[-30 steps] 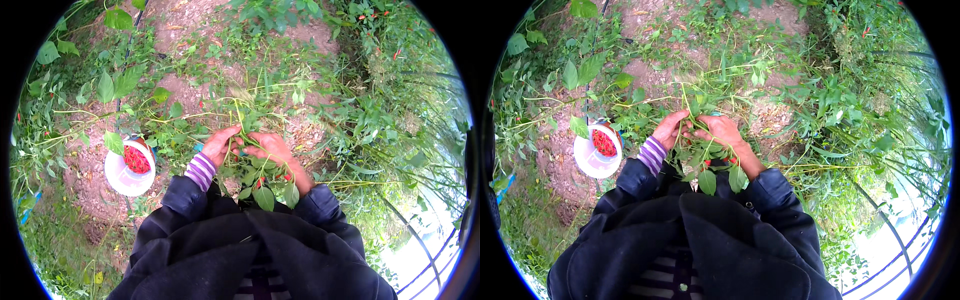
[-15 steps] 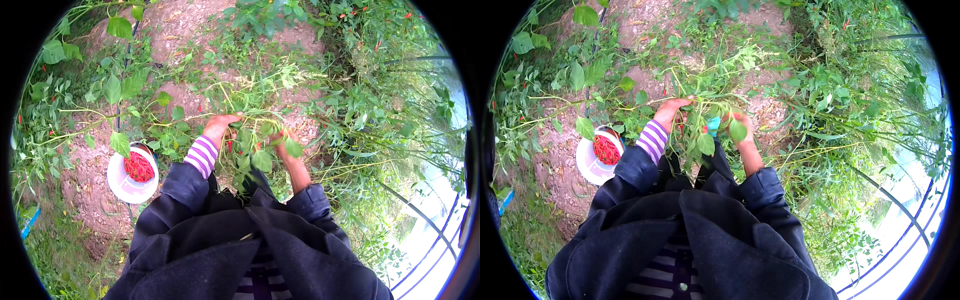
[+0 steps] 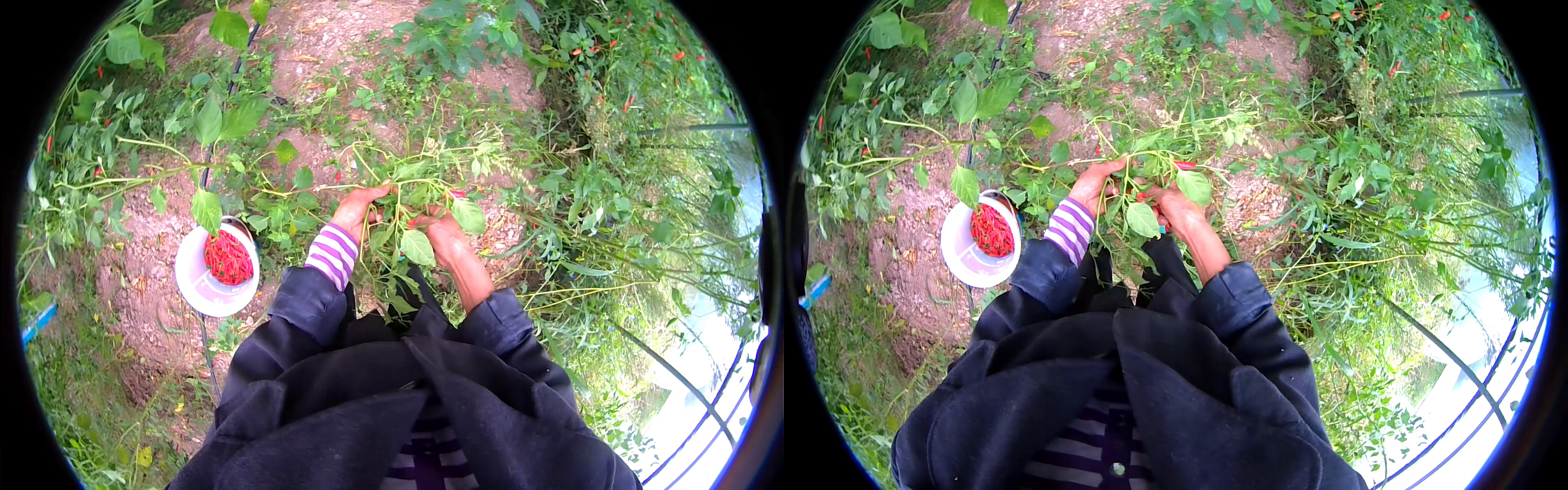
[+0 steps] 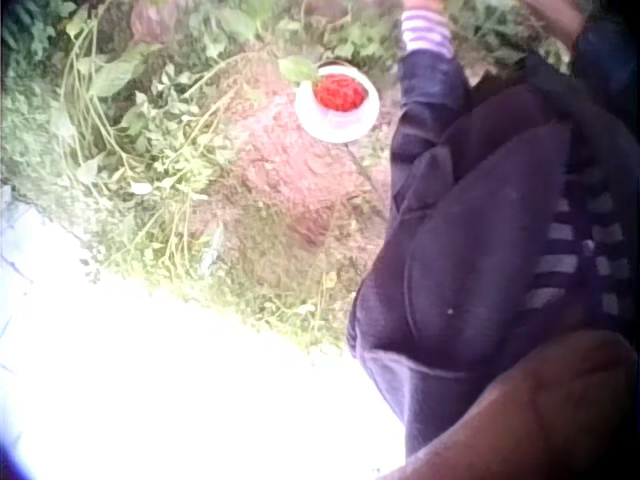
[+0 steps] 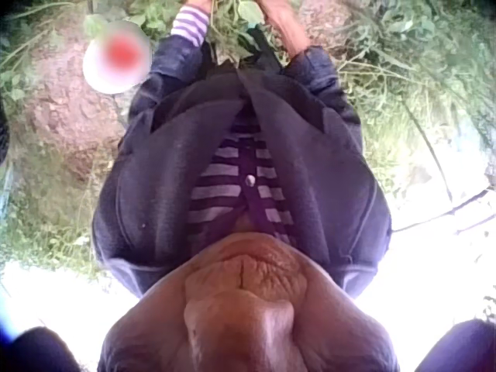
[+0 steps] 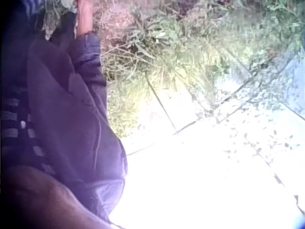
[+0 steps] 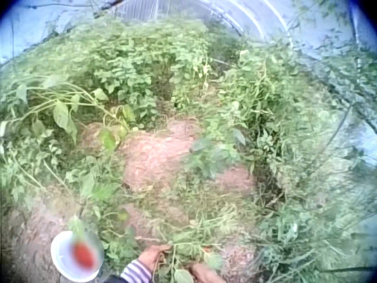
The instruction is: The person picks red chili peppers from plants inside a greenhouse and places them into a white bucket. They move between plants, reach into foliage, and repeatedly detach peppers by hand.
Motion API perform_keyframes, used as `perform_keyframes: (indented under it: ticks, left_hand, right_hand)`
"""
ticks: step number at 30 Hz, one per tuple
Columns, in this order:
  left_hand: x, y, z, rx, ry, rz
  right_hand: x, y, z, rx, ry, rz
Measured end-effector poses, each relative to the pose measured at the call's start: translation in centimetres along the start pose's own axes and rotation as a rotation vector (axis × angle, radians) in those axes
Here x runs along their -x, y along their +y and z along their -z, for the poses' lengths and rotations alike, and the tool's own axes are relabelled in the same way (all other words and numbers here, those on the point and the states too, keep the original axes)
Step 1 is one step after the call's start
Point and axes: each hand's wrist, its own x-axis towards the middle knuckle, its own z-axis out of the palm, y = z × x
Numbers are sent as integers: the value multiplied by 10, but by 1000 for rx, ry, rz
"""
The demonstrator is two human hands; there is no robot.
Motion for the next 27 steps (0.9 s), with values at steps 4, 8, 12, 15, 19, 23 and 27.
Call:
perform_keyframes:
  ticks: [4, 8, 12, 15, 19, 23, 27]
  left_hand:
    - [-16, -16, 15, -3, -161, -180]
    - [-59, -25, 49, 21, 6, -168]
    - [-81, -44, 70, 301, -84, -243]
    - [-53, -19, 41, 273, -53, -256]
    - [-33, 0, 13, -8, 29, -293]
    - [-41, -27, 11, -38, -197, -727]
    - [-52, -27, 29, 84, -17, -333]
  right_hand:
    - [-45, 41, 6, 125, 70, 167]
    - [-17, -10, 1, 427, -78, 186]
    - [14, -54, 15, 402, -348, 66]
    - [40, -55, 36, 231, -643, 107]
    - [15, -30, 86, -254, -301, 34]
    - [-31, -12, 127, -237, -237, 103]
    - [-46, -23, 95, -48, -271, 60]
